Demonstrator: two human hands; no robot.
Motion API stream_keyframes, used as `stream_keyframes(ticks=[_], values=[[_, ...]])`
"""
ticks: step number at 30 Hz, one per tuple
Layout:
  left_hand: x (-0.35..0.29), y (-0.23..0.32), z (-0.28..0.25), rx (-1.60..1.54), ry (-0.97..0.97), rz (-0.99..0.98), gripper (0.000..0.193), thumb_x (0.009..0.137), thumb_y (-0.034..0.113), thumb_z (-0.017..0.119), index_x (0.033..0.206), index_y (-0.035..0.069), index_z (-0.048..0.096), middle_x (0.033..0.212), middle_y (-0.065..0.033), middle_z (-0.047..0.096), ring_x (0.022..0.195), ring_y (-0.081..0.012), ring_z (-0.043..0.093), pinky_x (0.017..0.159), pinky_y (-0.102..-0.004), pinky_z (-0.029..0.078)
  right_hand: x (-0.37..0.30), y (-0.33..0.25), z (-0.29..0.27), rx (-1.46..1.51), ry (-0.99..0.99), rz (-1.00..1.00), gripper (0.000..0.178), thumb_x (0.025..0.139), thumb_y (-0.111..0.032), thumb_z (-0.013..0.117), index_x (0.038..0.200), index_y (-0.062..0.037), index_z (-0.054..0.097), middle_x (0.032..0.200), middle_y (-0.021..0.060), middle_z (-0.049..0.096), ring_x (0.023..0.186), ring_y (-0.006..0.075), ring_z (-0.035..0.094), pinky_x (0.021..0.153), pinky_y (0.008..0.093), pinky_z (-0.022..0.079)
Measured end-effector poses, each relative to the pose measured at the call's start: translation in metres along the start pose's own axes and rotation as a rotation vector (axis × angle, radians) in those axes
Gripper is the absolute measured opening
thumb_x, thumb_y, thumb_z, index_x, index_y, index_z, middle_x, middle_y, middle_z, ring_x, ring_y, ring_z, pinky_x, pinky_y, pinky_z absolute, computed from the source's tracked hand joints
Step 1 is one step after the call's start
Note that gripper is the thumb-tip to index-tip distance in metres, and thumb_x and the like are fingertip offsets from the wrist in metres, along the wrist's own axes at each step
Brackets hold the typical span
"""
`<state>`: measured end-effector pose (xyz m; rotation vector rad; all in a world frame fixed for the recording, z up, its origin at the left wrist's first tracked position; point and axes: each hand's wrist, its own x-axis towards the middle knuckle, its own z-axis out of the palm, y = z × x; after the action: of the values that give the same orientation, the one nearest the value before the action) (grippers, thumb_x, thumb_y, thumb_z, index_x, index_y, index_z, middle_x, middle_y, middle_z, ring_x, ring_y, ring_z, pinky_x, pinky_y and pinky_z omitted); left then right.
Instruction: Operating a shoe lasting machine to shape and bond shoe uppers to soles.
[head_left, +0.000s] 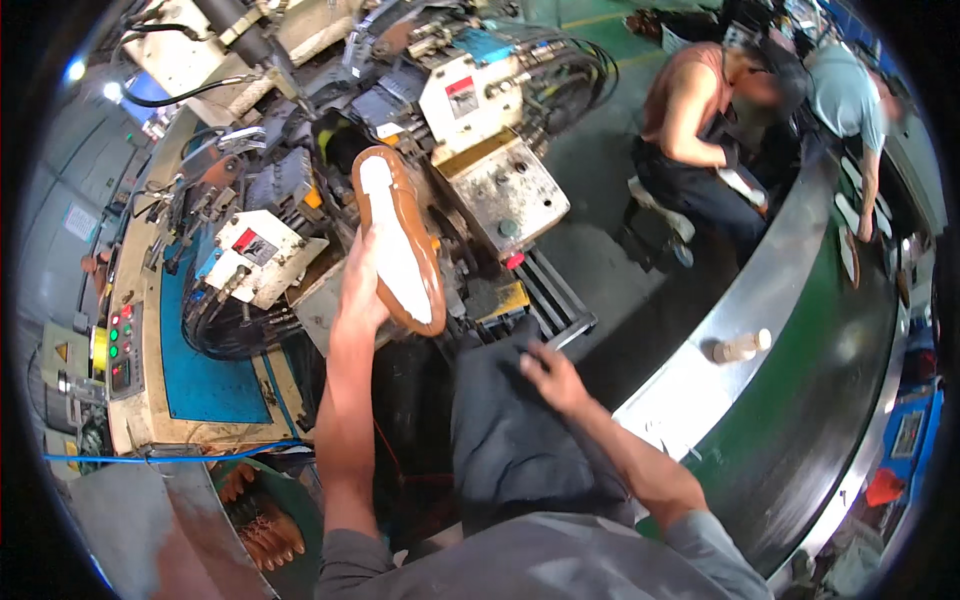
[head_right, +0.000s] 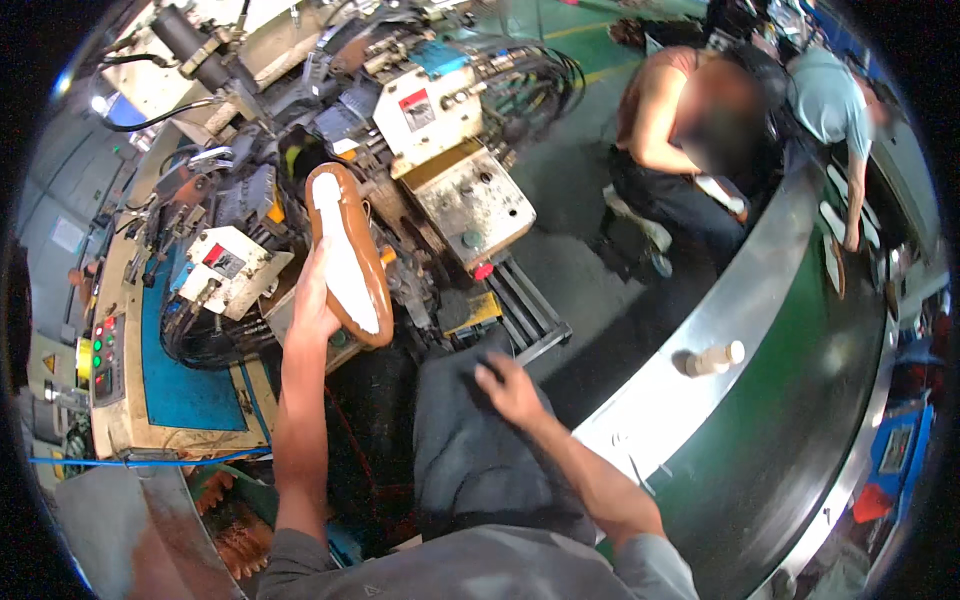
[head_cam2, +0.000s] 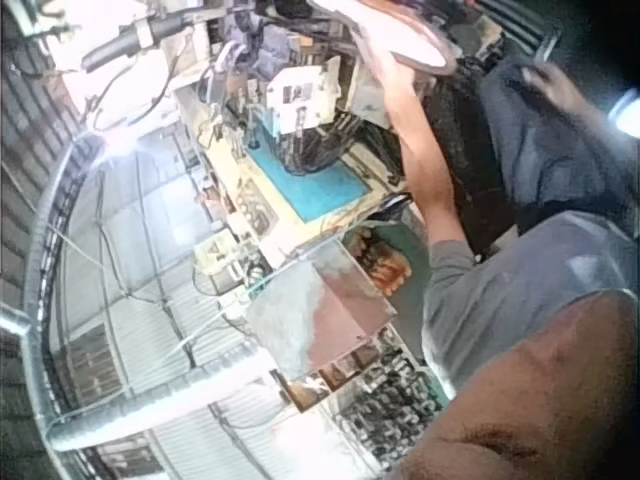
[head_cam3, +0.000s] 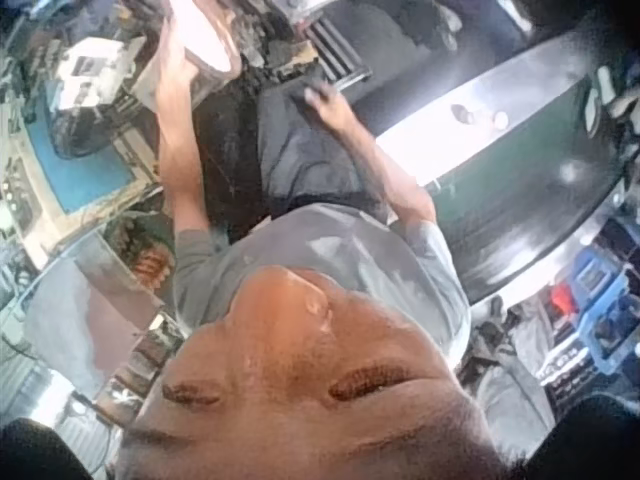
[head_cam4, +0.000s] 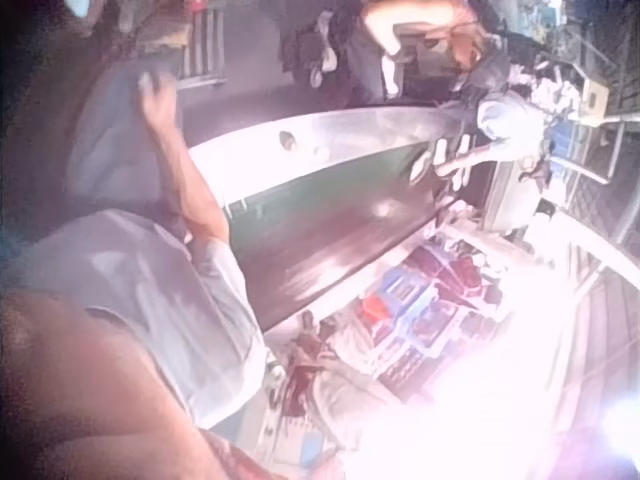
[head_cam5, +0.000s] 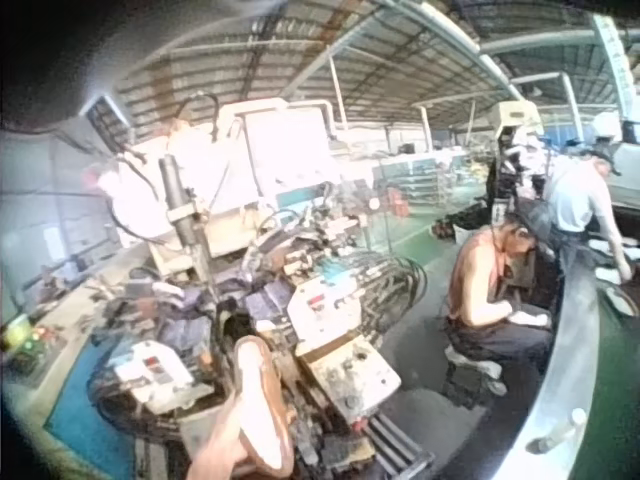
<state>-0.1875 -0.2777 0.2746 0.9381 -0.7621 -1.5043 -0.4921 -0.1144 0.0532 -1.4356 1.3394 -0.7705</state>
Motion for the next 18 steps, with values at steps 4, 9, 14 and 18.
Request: stream_keyframes(ticks=[4,9,14,18], values=[[-0.094,-0.035,0.033,0.021,-0.211,-0.006,0.074,0.111,0.042,0.062,0.167,0.004,0.031,0.147,-0.0249,0.062,0.117,-0.0461,0.073,0.099,-0.0601,0.063,0.044,-0.140,-0.046,0.585,0.011,-0.254,0.068,0.117,-0.045,0.053,0.169,-0.0029,0.041,0.171,0.0215,0.046,0.159,0.0268,0.042,0.130,0.0381,0.032],[-0.142,-0.112,0.058,0.204,-0.350,-0.103,0.077,0.110,0.039,0.062,0.169,0.003,0.028,0.147,-0.0222,0.060,0.118,-0.0402,0.073,0.100,-0.0526,0.062,0.016,-0.186,-0.061,0.912,0.053,-0.353,0.065,0.120,-0.038,0.051,0.174,-0.0093,0.031,0.162,0.0110,0.053,0.144,0.0193,0.050,0.125,0.0348,0.038],[-0.197,-0.151,0.096,0.262,-0.235,-0.215,0.071,0.107,0.018,0.054,0.172,0.002,0.030,0.164,-0.0187,0.046,0.151,-0.0319,0.049,0.124,-0.0439,0.042,-0.022,-0.121,-0.040,0.594,0.424,-0.288,0.058,0.116,-0.030,0.059,0.164,-0.0009,0.046,0.157,0.0151,0.059,0.148,0.0231,0.051,0.125,0.0366,0.039],[-0.223,-0.179,0.083,0.140,-0.308,-0.373,0.075,0.107,0.024,0.059,0.171,0.003,0.028,0.154,-0.0246,0.053,0.136,-0.0399,0.061,0.115,-0.0512,0.051,-0.049,-0.093,-0.038,0.714,0.317,-0.089,0.068,0.115,-0.045,0.059,0.166,-0.0029,0.044,0.157,0.0163,0.059,0.146,0.0242,0.053,0.122,0.0379,0.042]])
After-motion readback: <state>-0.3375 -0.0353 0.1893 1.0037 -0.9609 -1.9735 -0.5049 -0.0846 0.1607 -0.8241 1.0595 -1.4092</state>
